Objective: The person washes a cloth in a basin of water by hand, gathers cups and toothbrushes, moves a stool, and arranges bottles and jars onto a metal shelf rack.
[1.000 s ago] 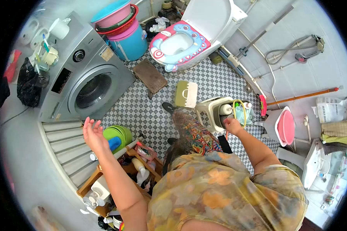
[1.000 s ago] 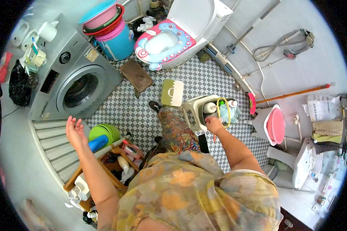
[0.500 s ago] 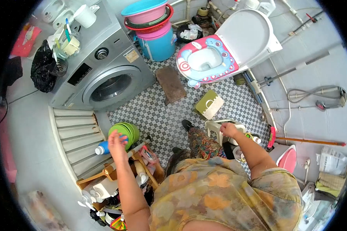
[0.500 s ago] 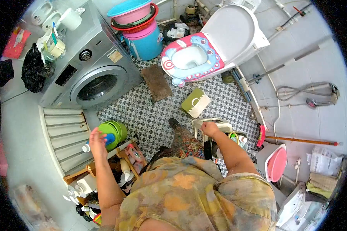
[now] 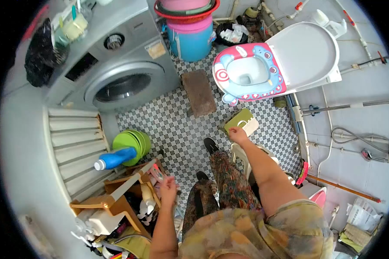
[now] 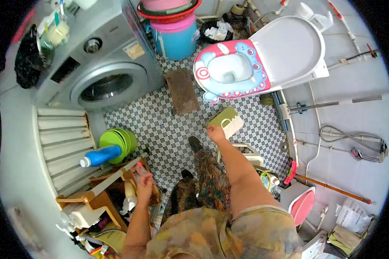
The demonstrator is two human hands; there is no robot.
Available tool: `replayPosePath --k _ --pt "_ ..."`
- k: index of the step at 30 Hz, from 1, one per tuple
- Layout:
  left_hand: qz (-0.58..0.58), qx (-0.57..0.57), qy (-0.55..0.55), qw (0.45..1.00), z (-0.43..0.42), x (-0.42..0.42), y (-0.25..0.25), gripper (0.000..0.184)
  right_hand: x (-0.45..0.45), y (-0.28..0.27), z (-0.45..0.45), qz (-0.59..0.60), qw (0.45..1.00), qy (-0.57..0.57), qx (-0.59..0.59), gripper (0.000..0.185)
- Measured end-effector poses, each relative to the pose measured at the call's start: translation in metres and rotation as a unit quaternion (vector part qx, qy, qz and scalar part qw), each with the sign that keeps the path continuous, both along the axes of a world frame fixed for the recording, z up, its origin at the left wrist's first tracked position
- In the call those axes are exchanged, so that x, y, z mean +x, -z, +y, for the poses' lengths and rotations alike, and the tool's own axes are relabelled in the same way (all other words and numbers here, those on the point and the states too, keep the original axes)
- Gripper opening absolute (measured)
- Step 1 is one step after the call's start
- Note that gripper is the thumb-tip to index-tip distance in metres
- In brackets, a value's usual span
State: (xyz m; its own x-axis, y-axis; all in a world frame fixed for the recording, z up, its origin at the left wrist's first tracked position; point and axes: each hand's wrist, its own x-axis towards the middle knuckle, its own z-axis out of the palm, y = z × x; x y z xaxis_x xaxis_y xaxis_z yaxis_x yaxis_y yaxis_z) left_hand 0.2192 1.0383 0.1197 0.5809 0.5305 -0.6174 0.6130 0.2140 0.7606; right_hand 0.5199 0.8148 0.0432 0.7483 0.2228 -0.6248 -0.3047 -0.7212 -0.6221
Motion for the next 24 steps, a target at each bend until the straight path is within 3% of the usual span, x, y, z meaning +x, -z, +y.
replayPosePath --k 3,5,8,10,14,16,18,19,20,21,24 --pt "0.068 0.020 0.053 0.996 -0.034 -0.027 0.046 0.019 -0.016 0.054 0.032 -0.005 0.999 0.043 0.023 0.024" --pt "0.081 -0.040 -0.020 0.996 -0.062 -0.039 0.070 0.020 -0.016 0.096 0.049 -0.002 0.999 0.031 0.022 0.026" --pt "0.053 -0.107 -0.029 0.992 -0.097 -0.054 0.102 0.023 -0.032 0.157 0.066 0.053 0.989 0.084 0.112 0.035" --pt "0.038 -0.135 -0.058 0.988 -0.122 -0.065 0.130 0.023 -0.025 0.209 0.074 0.068 0.992 0.090 0.056 0.032" --pt "0.032 -0.159 -0.117 0.980 -0.148 -0.070 0.151 0.024 0.011 0.266 0.094 0.140 0.964 0.185 0.132 0.030" --pt "0.030 -0.179 -0.158 0.971 -0.157 -0.076 0.165 0.022 0.023 0.267 0.110 0.195 0.920 0.273 0.200 0.024" --pt "0.027 -0.182 -0.135 0.974 -0.161 -0.081 0.178 0.023 0.040 0.296 0.115 0.239 0.891 0.339 0.183 0.024" --pt "0.018 -0.180 -0.098 0.979 -0.161 -0.083 0.181 0.024 0.049 0.310 0.111 0.255 0.864 0.358 0.244 0.027" --pt "0.006 -0.217 -0.129 0.968 -0.159 -0.082 0.182 0.023 0.056 0.323 0.109 0.264 0.802 0.428 0.321 0.026" --pt "0.010 -0.215 -0.137 0.967 -0.161 -0.082 0.184 0.023 0.059 0.322 0.112 0.250 0.786 0.417 0.382 0.027" --pt "-0.031 -0.190 -0.158 0.968 -0.156 -0.080 0.184 0.022 0.066 0.329 0.120 0.240 0.779 0.436 0.382 0.025"
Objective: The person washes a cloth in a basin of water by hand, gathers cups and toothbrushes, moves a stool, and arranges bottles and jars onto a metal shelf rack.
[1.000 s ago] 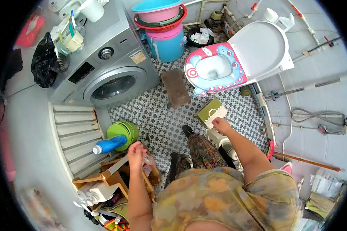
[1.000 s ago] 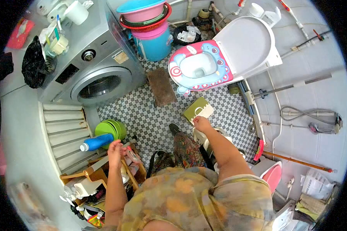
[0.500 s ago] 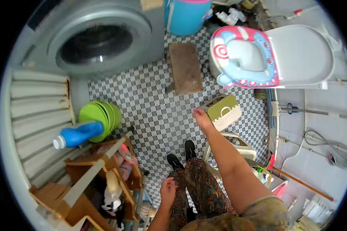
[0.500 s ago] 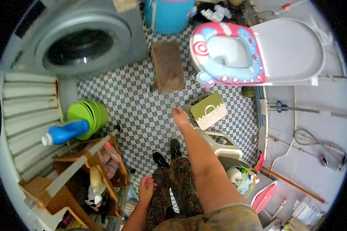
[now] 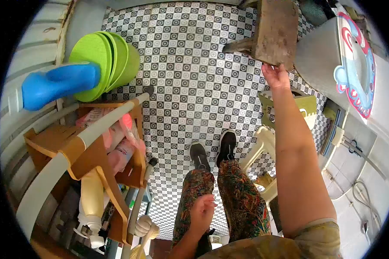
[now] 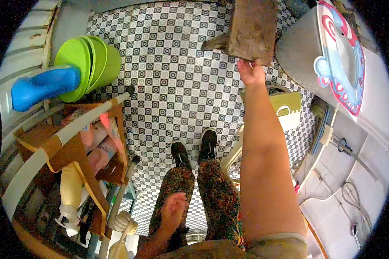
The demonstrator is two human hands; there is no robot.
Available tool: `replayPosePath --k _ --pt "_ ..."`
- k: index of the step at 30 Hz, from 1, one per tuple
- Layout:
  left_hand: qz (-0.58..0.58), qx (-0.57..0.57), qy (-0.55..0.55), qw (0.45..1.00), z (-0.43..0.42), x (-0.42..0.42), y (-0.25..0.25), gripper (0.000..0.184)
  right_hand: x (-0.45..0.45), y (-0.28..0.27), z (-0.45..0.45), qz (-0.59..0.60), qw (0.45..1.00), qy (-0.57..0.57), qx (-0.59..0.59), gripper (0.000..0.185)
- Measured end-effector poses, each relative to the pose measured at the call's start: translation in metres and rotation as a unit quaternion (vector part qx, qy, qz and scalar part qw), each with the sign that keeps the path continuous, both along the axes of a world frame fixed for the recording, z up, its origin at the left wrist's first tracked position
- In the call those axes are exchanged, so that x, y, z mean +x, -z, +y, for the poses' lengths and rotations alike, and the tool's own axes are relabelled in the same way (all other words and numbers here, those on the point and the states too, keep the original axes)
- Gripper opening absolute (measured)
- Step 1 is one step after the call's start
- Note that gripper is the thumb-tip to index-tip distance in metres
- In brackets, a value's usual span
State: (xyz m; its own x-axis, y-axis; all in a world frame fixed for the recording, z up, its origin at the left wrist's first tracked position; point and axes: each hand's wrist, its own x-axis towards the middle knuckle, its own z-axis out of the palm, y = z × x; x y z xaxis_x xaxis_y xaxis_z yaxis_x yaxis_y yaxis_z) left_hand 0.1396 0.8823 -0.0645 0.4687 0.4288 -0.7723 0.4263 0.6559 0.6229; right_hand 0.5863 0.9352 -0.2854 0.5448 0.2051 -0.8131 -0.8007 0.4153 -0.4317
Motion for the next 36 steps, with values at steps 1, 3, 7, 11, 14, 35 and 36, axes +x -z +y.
replayPosePath --k 1,3,7,11,14,35,36 --pt "0.000 0.004 -0.003 1.000 -0.001 -0.003 0.003 0.022 0.003 0.006 0.000 0.017 1.000 0.008 -0.004 0.024" --pt "0.015 0.003 -0.007 1.000 0.001 -0.011 0.005 0.022 0.001 0.015 0.006 0.037 0.999 0.017 -0.002 0.024" --pt "0.002 0.081 0.009 0.997 -0.002 -0.023 0.011 0.022 -0.033 0.007 0.013 0.072 0.996 0.052 0.023 0.024" --pt "0.022 0.069 0.017 0.997 0.000 -0.018 -0.011 0.021 -0.113 -0.008 0.012 0.103 0.990 0.082 0.058 0.020" --pt "-0.001 0.077 -0.022 0.997 -0.009 -0.021 -0.033 0.021 -0.185 -0.035 -0.002 0.131 0.991 0.033 -0.013 0.020" --pt "0.137 0.038 -0.077 0.987 -0.194 -0.255 -0.137 0.019 -0.621 -0.072 -0.221 0.235 0.970 -0.044 -0.047 0.014" --pt "0.137 0.034 -0.072 0.987 -0.198 -0.268 -0.132 0.019 -0.639 -0.063 -0.233 0.235 0.970 -0.039 -0.050 0.014"
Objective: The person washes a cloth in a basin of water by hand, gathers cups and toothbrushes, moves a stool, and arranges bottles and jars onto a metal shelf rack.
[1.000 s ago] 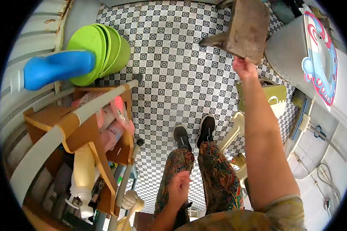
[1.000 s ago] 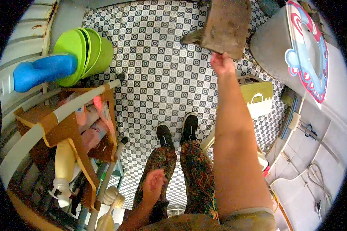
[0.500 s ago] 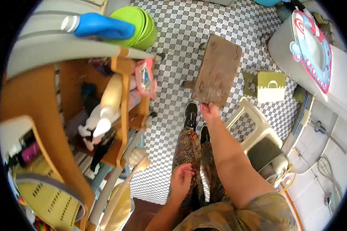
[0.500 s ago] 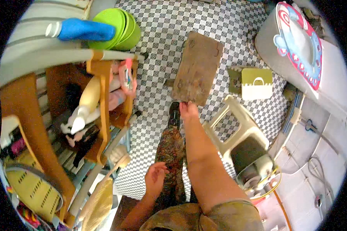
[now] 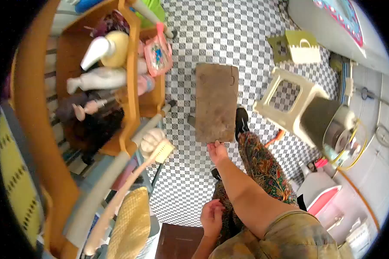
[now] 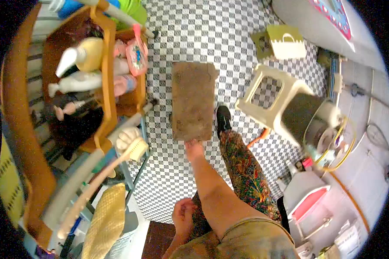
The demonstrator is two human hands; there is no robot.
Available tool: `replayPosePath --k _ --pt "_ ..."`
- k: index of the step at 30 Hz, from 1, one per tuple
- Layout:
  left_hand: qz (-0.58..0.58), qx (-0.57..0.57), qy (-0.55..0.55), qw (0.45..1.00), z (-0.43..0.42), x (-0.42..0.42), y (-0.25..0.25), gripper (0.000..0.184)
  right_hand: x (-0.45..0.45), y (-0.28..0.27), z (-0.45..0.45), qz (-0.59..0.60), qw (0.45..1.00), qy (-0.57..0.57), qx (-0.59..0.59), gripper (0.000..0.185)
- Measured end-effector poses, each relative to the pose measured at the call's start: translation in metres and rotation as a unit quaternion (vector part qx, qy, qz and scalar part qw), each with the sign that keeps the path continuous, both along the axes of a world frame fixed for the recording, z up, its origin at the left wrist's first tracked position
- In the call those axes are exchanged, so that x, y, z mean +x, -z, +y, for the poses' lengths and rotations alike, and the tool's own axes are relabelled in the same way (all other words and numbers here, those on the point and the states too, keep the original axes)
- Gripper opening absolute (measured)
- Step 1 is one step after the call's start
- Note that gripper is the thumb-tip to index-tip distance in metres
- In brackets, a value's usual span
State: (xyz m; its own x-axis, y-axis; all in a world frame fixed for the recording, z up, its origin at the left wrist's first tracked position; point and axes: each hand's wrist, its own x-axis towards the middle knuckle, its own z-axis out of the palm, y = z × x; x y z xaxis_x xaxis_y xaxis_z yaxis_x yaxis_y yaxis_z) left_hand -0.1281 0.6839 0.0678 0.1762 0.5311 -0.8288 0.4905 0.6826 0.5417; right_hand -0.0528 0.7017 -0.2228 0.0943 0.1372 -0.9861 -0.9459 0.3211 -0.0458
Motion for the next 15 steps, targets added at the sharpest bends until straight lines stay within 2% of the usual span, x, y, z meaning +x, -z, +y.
replayPosePath --k 2,3,5,6,7,8,9,10,11,12,13,15 --pt "0.041 0.121 0.096 0.987 -0.009 -0.028 0.009 0.019 -0.036 0.011 -0.024 0.014 0.998 0.055 0.024 0.017" --pt "0.042 0.115 0.103 0.987 -0.011 -0.044 0.011 0.019 -0.052 0.010 -0.032 0.021 0.996 0.082 0.036 0.019" --pt "0.078 0.220 0.110 0.966 -0.014 -0.074 0.018 0.019 -0.081 0.014 -0.050 0.019 0.995 0.092 0.027 0.027" --pt "0.087 0.189 0.030 0.978 -0.015 -0.080 0.016 0.016 -0.108 0.033 -0.070 -0.012 0.997 0.048 0.053 0.029" --pt "0.086 0.187 0.036 0.978 -0.014 -0.090 0.014 0.015 -0.145 0.066 -0.099 -0.085 0.991 -0.032 0.094 0.031" --pt "0.078 0.175 0.002 0.982 -0.024 -0.102 0.017 0.014 -0.190 0.105 -0.132 -0.267 0.938 -0.165 0.145 0.032" --pt "0.071 0.163 -0.031 0.984 -0.033 -0.114 0.019 0.013 -0.223 0.132 -0.161 -0.377 0.887 -0.206 0.172 0.034" --pt "0.072 0.169 -0.035 0.982 -0.044 -0.125 0.020 0.013 -0.236 0.129 -0.170 -0.370 0.876 -0.281 0.131 0.035" --pt "0.071 0.145 -0.040 0.986 -0.055 -0.134 0.020 0.013 -0.227 0.110 -0.164 -0.282 0.923 -0.222 0.136 0.035" --pt "0.070 0.120 -0.044 0.989 -0.065 -0.139 0.021 0.014 -0.201 0.068 -0.146 -0.061 0.992 -0.075 0.082 0.034" --pt "0.071 0.127 -0.048 0.988 -0.073 -0.143 0.021 0.014 -0.179 0.025 -0.129 0.038 0.999 -0.005 0.012 0.034" --pt "0.059 0.118 -0.063 0.989 -0.088 -0.150 0.012 0.013 -0.162 -0.027 -0.126 0.102 0.993 -0.036 -0.052 0.032"
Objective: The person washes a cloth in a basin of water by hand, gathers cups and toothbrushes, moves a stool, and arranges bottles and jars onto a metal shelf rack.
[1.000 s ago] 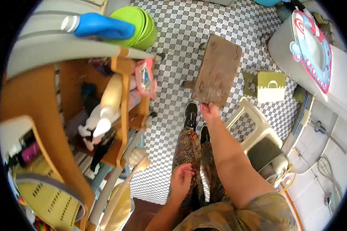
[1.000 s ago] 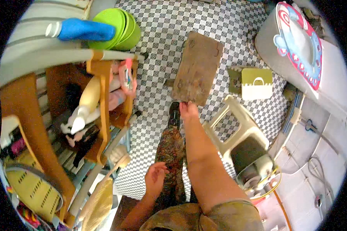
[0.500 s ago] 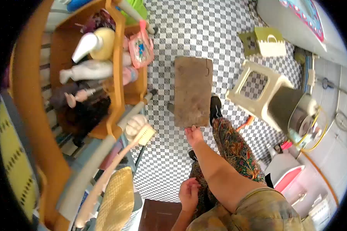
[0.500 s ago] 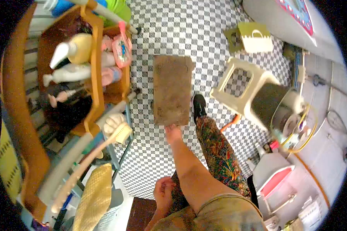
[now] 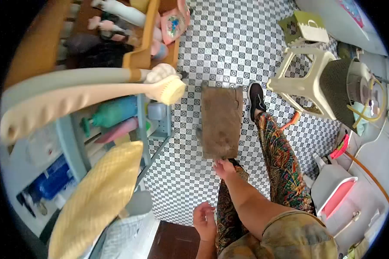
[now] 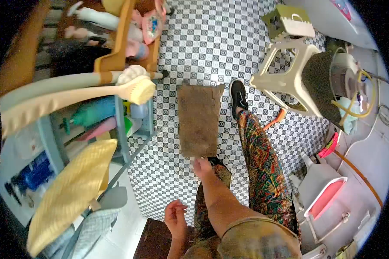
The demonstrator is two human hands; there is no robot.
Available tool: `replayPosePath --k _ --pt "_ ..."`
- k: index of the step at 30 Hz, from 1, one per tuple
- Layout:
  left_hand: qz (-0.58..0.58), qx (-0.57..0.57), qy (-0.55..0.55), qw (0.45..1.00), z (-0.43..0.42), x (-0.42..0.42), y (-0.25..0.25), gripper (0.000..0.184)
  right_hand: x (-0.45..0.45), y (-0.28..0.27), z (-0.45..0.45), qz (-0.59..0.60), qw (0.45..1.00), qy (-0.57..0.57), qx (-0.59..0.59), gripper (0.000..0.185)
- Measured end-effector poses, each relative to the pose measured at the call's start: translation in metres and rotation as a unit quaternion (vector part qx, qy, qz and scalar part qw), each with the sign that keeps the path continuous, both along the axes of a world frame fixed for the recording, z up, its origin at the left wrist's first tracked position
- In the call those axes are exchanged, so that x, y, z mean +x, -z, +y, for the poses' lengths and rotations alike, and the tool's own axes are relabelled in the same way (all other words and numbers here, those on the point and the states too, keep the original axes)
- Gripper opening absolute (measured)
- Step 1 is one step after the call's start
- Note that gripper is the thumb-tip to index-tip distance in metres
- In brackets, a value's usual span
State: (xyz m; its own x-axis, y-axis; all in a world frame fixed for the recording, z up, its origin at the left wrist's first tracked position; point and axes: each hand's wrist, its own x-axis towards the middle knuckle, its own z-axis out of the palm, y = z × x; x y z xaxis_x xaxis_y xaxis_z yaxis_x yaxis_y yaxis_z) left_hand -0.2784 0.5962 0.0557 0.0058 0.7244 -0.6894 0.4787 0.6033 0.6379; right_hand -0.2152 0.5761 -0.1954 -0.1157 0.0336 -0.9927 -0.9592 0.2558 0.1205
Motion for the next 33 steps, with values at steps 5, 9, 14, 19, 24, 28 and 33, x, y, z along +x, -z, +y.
replayPosePath --k 5,9,14,19,24,28,33 --pt "-0.015 0.092 0.040 0.995 -0.018 -0.016 -0.033 0.021 -0.026 0.051 -0.083 0.058 0.902 -0.393 0.167 0.012" --pt "-0.001 0.212 0.081 0.974 -0.018 -0.031 -0.079 0.013 0.076 -0.084 -0.017 -0.157 0.626 -0.729 0.229 0.016" --pt "0.051 0.300 0.096 0.948 -0.001 -0.041 -0.143 0.007 0.227 -0.193 0.015 -0.452 0.534 -0.706 0.108 0.010" --pt "0.096 0.356 0.094 0.925 0.027 -0.031 -0.170 0.006 0.324 -0.238 0.016 -0.545 0.377 -0.748 -0.024 0.021" --pt "0.100 0.368 0.055 0.923 0.050 0.017 -0.196 0.007 0.371 -0.309 0.017 -0.485 0.376 -0.789 0.035 0.031" --pt "0.127 0.360 0.028 0.924 0.057 0.060 -0.218 0.009 0.403 -0.288 0.019 -0.403 0.548 -0.726 0.098 0.039" --pt "0.126 0.375 0.016 0.918 0.046 0.082 -0.242 0.009 0.453 -0.212 0.049 -0.435 0.388 -0.801 0.135 0.027"
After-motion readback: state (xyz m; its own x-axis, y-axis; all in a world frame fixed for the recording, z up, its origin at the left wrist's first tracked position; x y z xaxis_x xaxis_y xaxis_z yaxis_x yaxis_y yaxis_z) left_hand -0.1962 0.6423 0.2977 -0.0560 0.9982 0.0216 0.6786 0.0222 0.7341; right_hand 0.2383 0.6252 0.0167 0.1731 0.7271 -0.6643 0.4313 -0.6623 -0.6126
